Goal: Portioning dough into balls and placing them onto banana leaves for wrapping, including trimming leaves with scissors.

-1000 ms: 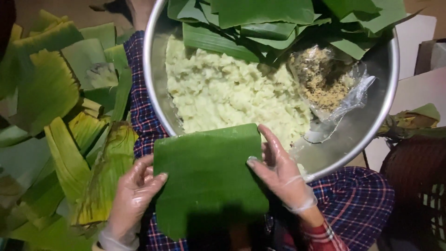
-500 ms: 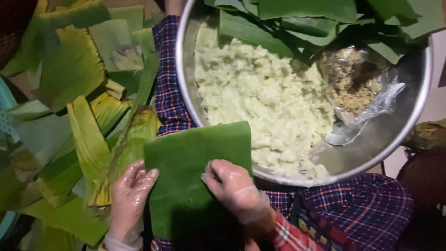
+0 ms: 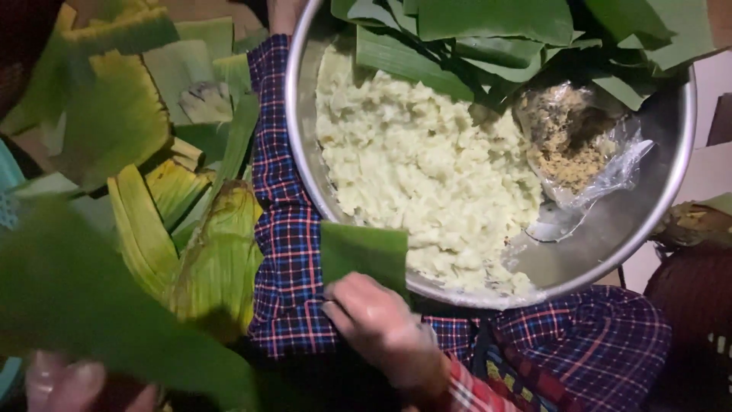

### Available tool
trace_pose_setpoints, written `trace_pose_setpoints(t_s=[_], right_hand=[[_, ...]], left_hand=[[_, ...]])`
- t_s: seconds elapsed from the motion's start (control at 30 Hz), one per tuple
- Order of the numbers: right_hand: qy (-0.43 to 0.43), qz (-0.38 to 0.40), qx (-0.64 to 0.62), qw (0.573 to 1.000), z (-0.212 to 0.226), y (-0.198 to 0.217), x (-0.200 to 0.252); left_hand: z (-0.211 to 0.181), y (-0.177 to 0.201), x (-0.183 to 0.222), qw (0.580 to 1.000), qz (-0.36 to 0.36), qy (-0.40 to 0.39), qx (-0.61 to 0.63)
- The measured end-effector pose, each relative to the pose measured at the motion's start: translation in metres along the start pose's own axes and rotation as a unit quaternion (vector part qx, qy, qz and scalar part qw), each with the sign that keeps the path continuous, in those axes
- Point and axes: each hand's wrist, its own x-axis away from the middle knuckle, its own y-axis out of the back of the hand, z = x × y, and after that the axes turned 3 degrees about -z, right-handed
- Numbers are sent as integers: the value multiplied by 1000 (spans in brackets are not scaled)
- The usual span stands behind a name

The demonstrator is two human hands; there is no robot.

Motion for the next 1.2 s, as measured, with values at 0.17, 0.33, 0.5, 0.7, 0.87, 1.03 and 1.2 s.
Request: trace_pose_setpoints(t_s=[0.17, 0.33, 0.5, 0.7, 0.87, 1.03, 1.2], right_hand=[[17, -125, 213, 969, -38, 36, 2], [-23, -25, 338, 941, -49, 33, -13], [9, -123, 74, 990, -50, 60, -50], [-55, -147, 133, 979, -111, 150, -134], [-120, 54, 178, 975, -85, 144, -60], [-123, 70, 170, 975, -107, 98, 35], [-128, 167, 109, 972, -114, 155, 49]], left_hand=[[-2, -54, -2, 993, 22, -43, 109], [-7, -97, -22, 992, 48, -15, 116], [-104, -201, -32, 979, -145, 139, 47], [-112, -265, -59, 988, -98, 111, -36], [-39, -249, -94, 967, -20, -94, -235], [-21, -246, -87, 821, -83, -294, -482], [-48, -255, -48, 769, -46, -447, -456]])
